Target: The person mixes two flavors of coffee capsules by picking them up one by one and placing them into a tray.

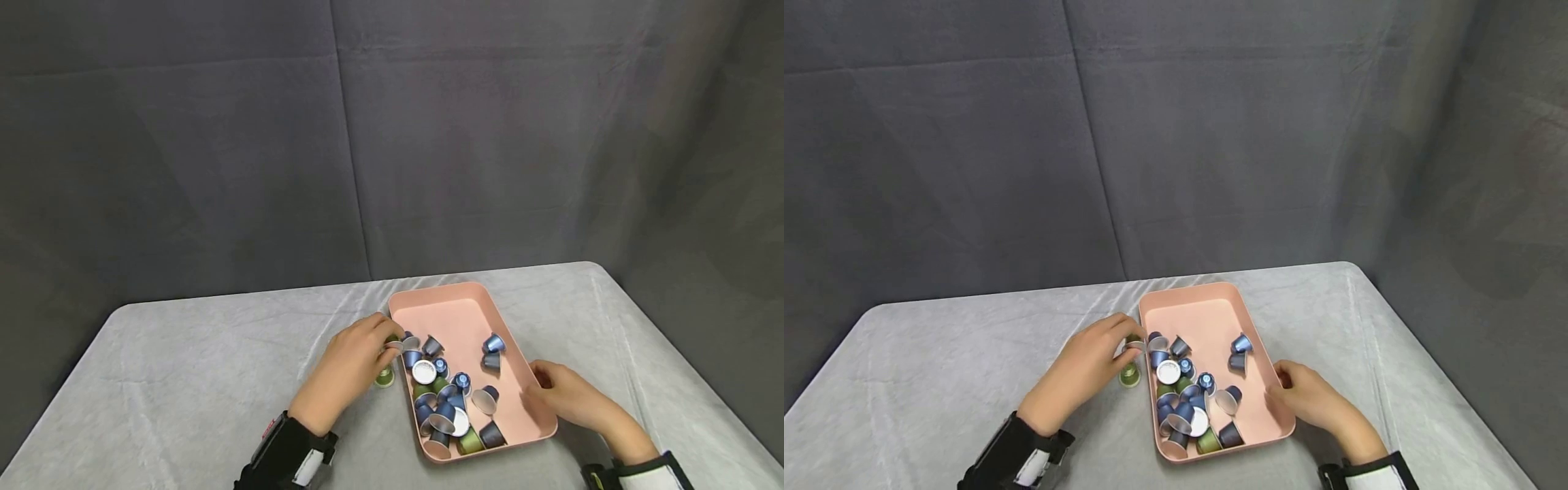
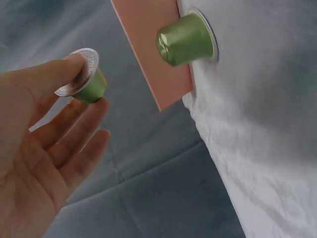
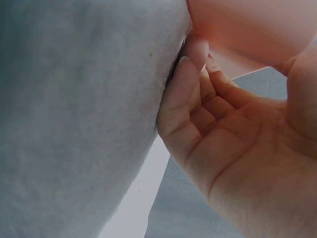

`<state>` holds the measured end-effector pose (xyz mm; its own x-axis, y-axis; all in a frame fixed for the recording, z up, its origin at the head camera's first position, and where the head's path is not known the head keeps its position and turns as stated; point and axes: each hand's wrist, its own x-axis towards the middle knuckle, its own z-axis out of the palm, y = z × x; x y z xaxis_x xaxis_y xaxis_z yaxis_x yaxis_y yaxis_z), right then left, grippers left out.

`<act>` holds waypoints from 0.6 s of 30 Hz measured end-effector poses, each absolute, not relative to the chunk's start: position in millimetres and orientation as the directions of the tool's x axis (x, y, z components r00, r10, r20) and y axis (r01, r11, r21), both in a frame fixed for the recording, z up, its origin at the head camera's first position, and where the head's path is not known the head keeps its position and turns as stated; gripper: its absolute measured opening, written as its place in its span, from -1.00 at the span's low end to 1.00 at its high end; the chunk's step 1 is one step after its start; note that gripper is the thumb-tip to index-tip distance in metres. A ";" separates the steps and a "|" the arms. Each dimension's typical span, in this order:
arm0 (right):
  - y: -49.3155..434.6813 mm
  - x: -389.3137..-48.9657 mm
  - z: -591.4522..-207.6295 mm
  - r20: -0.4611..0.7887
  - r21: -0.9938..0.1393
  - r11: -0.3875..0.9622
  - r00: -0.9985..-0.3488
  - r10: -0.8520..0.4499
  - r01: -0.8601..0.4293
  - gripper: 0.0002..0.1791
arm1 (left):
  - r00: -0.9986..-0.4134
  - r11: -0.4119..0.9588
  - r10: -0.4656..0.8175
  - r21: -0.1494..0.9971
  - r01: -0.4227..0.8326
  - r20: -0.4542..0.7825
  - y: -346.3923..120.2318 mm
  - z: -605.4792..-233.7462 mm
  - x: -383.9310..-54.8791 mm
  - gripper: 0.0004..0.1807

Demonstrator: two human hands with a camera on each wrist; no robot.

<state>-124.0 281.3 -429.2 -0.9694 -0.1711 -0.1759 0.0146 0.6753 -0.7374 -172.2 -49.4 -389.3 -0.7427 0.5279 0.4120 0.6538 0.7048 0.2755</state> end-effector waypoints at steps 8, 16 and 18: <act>284.0 -122.5 -428.7 -0.181 -0.733 0.680 -0.970 -0.165 0.021 -0.77 | -0.716 0.668 0.617 0.263 0.696 0.326 -21.2 -397.1 -189.8 -0.74; 285.5 -123.3 -429.2 -0.161 -0.731 0.683 -0.972 -0.169 0.002 -0.78 | -0.713 0.679 0.632 0.226 0.698 0.305 -8.1 -404.2 -198.0 -0.82; 286.0 -123.3 -429.6 -0.161 -0.731 0.683 -0.972 -0.169 0.002 -0.78 | -0.710 0.678 0.632 0.221 0.701 0.311 -6.8 -405.4 -198.7 -0.83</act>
<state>-123.3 286.0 -429.6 -0.9724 -0.1690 -0.1610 0.0023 0.6829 -0.7305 -198.7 -6.8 -405.4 -0.7098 0.6318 0.3114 0.7007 0.6784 0.2207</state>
